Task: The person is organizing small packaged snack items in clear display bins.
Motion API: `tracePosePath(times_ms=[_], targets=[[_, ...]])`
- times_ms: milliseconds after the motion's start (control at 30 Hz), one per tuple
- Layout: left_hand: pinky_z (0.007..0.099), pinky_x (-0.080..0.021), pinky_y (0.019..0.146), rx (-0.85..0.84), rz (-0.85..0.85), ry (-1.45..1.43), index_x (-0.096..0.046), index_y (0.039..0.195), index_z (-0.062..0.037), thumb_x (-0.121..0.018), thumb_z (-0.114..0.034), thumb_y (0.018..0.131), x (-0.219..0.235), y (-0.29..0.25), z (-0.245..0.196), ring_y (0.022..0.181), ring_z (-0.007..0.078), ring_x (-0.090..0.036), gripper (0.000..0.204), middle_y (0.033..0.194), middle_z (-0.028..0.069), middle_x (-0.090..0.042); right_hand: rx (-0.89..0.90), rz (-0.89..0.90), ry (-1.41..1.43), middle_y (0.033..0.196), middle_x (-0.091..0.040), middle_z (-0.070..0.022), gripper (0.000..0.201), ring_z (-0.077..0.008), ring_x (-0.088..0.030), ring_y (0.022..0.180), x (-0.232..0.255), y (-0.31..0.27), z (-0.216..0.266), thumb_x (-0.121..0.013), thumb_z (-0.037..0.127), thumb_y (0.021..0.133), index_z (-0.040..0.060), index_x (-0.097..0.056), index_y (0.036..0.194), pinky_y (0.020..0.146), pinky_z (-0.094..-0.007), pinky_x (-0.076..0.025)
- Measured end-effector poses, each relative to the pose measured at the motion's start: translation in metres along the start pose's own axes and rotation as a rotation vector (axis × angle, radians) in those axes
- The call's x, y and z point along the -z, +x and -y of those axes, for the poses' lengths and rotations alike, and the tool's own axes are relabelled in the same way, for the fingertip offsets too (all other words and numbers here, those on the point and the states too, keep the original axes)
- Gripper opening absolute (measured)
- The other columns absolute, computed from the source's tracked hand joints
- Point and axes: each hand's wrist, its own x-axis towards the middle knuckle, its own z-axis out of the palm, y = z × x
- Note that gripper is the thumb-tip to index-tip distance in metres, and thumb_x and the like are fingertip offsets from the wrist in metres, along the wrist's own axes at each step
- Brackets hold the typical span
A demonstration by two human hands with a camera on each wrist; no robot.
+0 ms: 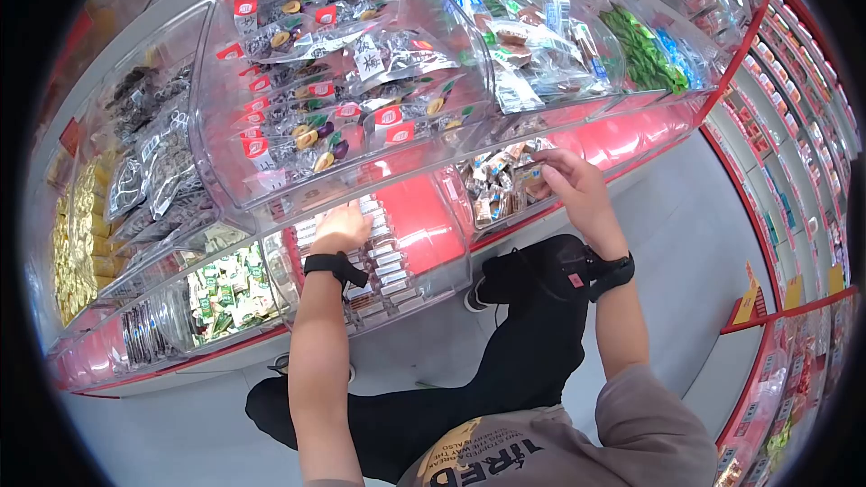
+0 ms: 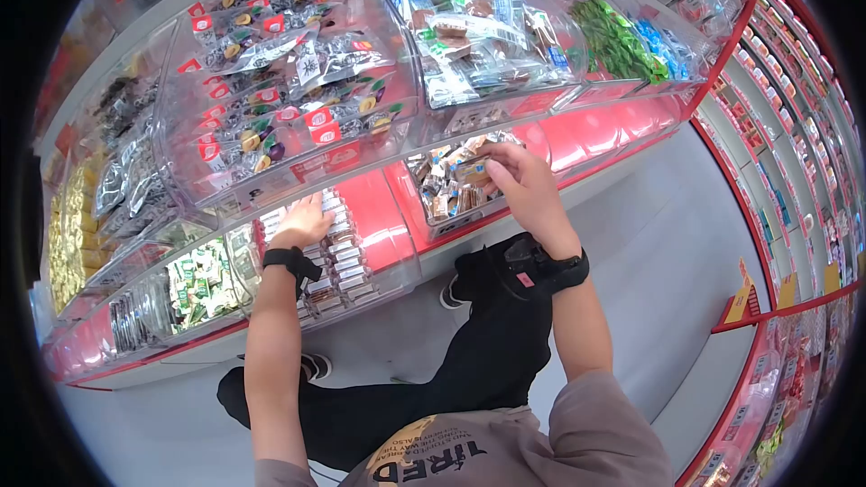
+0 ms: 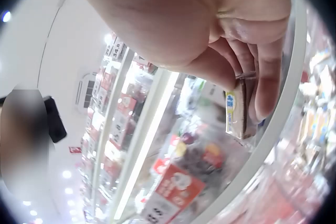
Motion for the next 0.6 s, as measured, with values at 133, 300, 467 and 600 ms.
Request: tracePosePath(times_ms=[133,300,467,600], targets=[[0.0529,-0.015,0.108,-0.009,-0.015,0.013,-0.024,0.141,-0.0091,-0.045,-0.039,0.086,-0.003,0.002,0.002,0.133,0.0293,-0.027,0.066,0.143,0.0139,-0.031,-0.021,0.227,0.293,0.102,-0.060,-0.0078,0.025,-0.0142,-0.061,0.088,-0.021,-0.015,0.027,-0.049,0.008,0.091,-0.0028,-0.052,0.113,0.077,-0.0267,-0.048],[0.0536,-0.014,0.108,-0.005,-0.012,0.011,-0.023,0.142,-0.0098,-0.046,-0.039,0.086,-0.002,0.003,0.002,0.134,0.0287,-0.025,0.067,0.145,0.0131,-0.027,-0.097,0.410,0.574,0.103,-0.058,-0.0086,0.027,-0.0124,-0.057,0.085,-0.067,-0.015,0.024,-0.053,0.006,0.088,-0.0017,-0.050,0.114,0.076,-0.0267,-0.047],[0.0549,-0.011,0.109,-0.017,-0.013,0.023,-0.019,0.143,-0.0104,-0.047,-0.039,0.086,0.000,0.001,0.000,0.137,0.0281,-0.018,0.069,0.148,0.0123,-0.021,-0.510,0.451,1.118,0.094,-0.058,-0.0043,0.017,-0.0120,-0.053,0.078,-0.144,-0.017,-0.011,-0.056,0.007,0.087,0.0024,-0.055,0.103,0.071,-0.0259,-0.044],[0.0489,-0.017,0.108,-0.091,-0.186,0.069,-0.030,0.138,-0.0073,-0.045,-0.040,0.086,-0.009,0.001,0.006,0.130,0.0323,-0.033,0.064,0.139,0.0191,-0.037,-0.623,0.160,1.192,0.083,-0.057,-0.0021,0.009,-0.0115,-0.051,0.072,-0.196,0.005,-0.034,-0.054,0.010,0.087,0.0042,-0.057,0.094,0.066,-0.0260,-0.043]])
